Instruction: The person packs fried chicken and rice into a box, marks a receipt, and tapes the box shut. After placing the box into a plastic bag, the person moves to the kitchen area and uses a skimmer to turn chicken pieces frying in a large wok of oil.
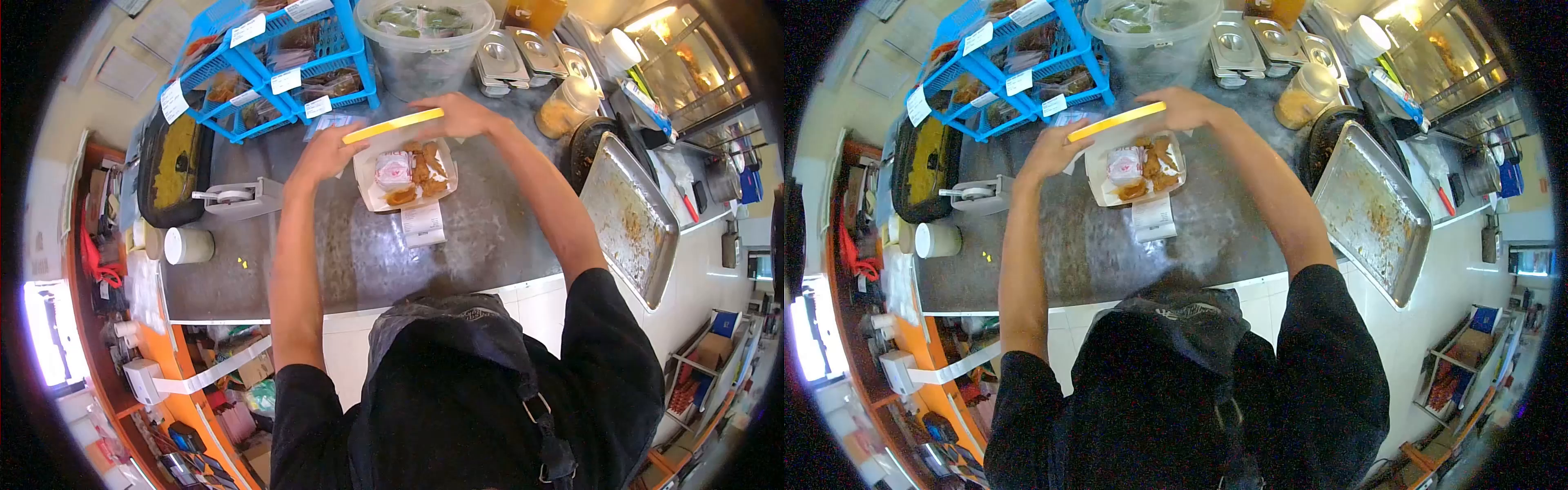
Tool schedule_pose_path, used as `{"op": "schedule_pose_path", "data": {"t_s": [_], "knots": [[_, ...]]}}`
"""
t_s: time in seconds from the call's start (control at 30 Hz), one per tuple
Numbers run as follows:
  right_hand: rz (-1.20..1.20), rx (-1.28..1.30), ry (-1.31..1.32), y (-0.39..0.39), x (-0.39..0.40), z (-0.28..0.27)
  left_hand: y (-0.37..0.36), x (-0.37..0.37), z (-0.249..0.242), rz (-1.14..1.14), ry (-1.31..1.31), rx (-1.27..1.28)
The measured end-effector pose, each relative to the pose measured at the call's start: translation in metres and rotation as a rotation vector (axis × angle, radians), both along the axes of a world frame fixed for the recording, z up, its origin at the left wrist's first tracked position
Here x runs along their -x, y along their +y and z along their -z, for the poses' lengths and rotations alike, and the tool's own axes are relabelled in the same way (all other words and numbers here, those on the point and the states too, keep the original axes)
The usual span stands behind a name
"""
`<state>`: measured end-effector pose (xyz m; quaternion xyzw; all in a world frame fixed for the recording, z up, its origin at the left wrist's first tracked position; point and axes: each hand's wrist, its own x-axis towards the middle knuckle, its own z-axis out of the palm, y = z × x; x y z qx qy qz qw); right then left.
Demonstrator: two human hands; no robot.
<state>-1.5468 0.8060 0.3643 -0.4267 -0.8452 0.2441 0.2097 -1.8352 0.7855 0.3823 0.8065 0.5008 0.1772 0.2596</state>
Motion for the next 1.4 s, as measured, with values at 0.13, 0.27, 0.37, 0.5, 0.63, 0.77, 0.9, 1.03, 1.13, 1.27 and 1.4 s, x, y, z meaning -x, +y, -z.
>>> {"op": "schedule_pose_path", "data": {"t_s": [0.13, 0.27, 0.37, 0.5, 0.63, 0.77, 0.9, 1.03, 1.13, 1.27, 1.4], "knots": [[0.179, 0.213, -0.191, -0.021, -0.028, 0.003, -0.020, 0.018, 0.022, -0.149, 0.262, -0.036], [0.131, -0.376, 0.014, -0.052, -0.029, 0.065, -0.059, -0.001, 0.045, -0.297, 0.269, -0.018], [0.409, -0.388, 0.072, -0.080, -0.015, 0.093, -0.080, -0.026, 0.056, -0.420, -0.002, 0.003], [0.615, -0.146, 0.315, -0.091, 0.005, 0.092, -0.085, -0.034, 0.091, -0.490, -0.317, -0.007], [0.688, -0.051, 0.385, -0.080, 0.016, 0.074, -0.079, -0.032, 0.073, -0.451, -0.302, 0.111], [0.615, -0.119, 0.355, -0.070, 0.012, 0.065, -0.085, -0.034, 0.049, -0.478, -0.210, 0.164], [0.508, -0.102, 0.389, -0.077, 0.006, 0.087, -0.090, -0.033, 0.064, -0.520, -0.138, 0.177], [0.468, 0.103, 0.426, -0.097, 0.013, 0.076, -0.091, -0.027, 0.084, -0.447, -0.358, 0.267], [0.357, 0.188, 0.346, -0.102, 0.003, 0.070, -0.078, -0.005, 0.112, -0.420, -0.698, 0.622], [0.365, 0.169, 0.257, -0.097, 0.006, 0.078, -0.079, -0.008, 0.092, -0.519, -1.059, 0.860], [0.370, 0.155, 0.271, -0.094, 0.008, 0.082, -0.080, -0.032, 0.126, -0.450, -0.881, 0.497]]}}
